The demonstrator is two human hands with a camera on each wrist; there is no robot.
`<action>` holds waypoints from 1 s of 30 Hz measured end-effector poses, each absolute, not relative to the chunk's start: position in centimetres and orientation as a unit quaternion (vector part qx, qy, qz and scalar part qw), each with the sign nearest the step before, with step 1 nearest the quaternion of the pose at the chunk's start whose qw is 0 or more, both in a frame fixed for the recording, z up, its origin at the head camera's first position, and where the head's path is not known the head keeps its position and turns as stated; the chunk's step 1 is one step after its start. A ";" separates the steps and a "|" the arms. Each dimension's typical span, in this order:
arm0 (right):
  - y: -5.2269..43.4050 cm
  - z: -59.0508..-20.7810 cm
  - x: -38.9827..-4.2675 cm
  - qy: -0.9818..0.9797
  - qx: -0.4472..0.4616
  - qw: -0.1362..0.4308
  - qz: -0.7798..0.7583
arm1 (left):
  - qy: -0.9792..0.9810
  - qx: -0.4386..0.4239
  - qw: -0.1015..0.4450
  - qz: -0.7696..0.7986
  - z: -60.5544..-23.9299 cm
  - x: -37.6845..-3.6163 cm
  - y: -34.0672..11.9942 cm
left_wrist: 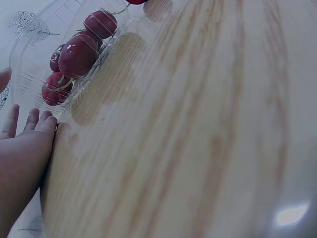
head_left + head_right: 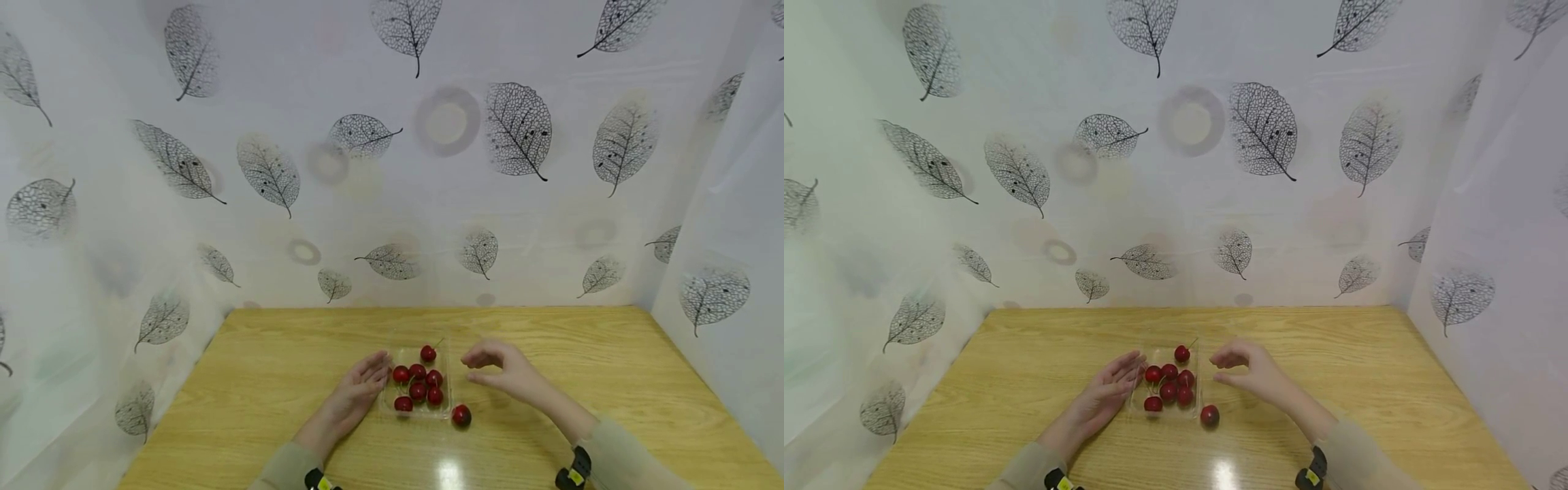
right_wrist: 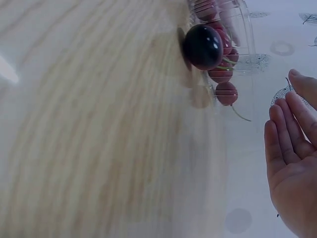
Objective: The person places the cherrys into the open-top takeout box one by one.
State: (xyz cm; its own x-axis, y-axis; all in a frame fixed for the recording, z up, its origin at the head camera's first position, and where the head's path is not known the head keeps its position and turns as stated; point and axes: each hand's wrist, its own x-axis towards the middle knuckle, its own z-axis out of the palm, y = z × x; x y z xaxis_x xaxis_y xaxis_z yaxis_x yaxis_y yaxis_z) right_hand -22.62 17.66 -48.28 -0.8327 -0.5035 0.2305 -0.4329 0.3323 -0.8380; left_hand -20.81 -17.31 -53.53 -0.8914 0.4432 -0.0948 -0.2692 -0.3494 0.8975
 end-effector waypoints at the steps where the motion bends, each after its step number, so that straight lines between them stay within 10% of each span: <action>1: 17.8 -48.5 -22.5 0.815 -0.286 0.038 -0.502 | 0.527 0.085 0.217 0.817 -53.5 -20.8 -17.3; 30: 18.2 -51.6 -20.2 0.809 -0.295 0.097 -0.499 | 0.530 0.083 0.217 0.815 -53.6 -20.8 -17.4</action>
State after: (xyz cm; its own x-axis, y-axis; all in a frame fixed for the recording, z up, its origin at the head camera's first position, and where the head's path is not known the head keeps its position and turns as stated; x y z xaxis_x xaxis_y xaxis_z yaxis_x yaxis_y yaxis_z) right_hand -20.21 18.24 -51.59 -0.8067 -0.5748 0.1372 -0.3810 0.3285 -0.8643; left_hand -20.77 -17.39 -53.55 -0.8923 0.4412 -0.0954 -0.2659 -0.3431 0.9009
